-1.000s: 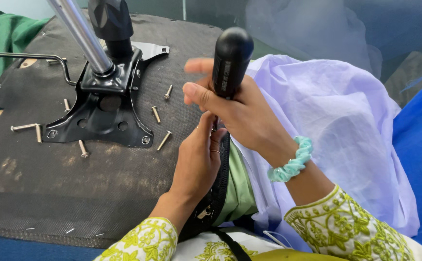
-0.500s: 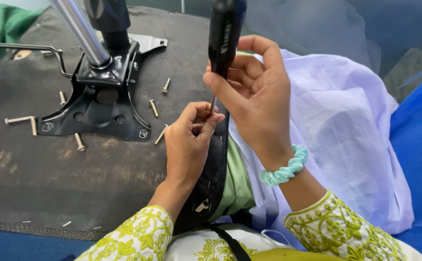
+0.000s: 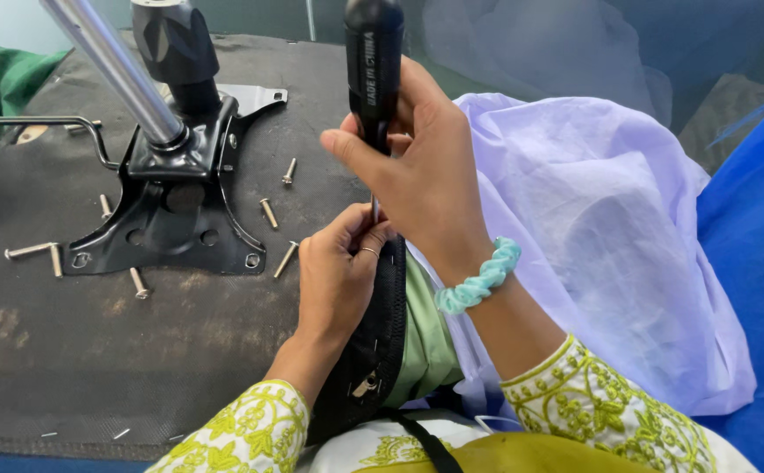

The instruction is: The person uses a screwdriver to fasten screws into the underside of an overturned chair seat. They hold the seat with one hand and turn the screwdriver with the other, securing the seat to the chair base.

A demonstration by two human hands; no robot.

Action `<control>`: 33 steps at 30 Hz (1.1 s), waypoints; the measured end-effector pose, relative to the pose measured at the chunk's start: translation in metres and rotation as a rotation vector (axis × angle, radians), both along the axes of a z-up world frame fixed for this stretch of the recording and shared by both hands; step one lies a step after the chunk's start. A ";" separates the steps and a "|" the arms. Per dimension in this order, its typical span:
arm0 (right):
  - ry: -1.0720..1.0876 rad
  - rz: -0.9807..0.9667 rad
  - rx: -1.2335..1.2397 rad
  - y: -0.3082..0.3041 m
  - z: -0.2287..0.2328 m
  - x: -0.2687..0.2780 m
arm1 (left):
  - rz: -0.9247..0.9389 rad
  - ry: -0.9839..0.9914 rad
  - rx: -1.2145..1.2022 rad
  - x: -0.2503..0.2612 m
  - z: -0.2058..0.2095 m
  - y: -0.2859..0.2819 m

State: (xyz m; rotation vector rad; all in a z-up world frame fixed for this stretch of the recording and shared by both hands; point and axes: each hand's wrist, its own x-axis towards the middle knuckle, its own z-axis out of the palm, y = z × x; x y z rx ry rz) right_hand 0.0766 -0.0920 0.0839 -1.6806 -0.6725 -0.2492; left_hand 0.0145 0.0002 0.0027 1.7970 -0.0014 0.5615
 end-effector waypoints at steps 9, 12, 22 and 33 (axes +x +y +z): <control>-0.400 -0.331 -0.413 0.004 0.003 -0.006 | 0.055 0.072 -0.065 0.002 -0.004 0.000; -0.546 -0.347 -0.397 -0.003 0.003 -0.007 | 0.021 0.017 -0.132 0.004 -0.006 -0.001; -0.156 -0.173 -0.138 -0.008 0.003 -0.019 | -0.111 -0.043 -0.096 0.000 -0.012 0.005; -0.057 -0.216 -0.277 -0.014 0.010 -0.020 | -0.038 0.024 -0.058 0.002 -0.014 0.007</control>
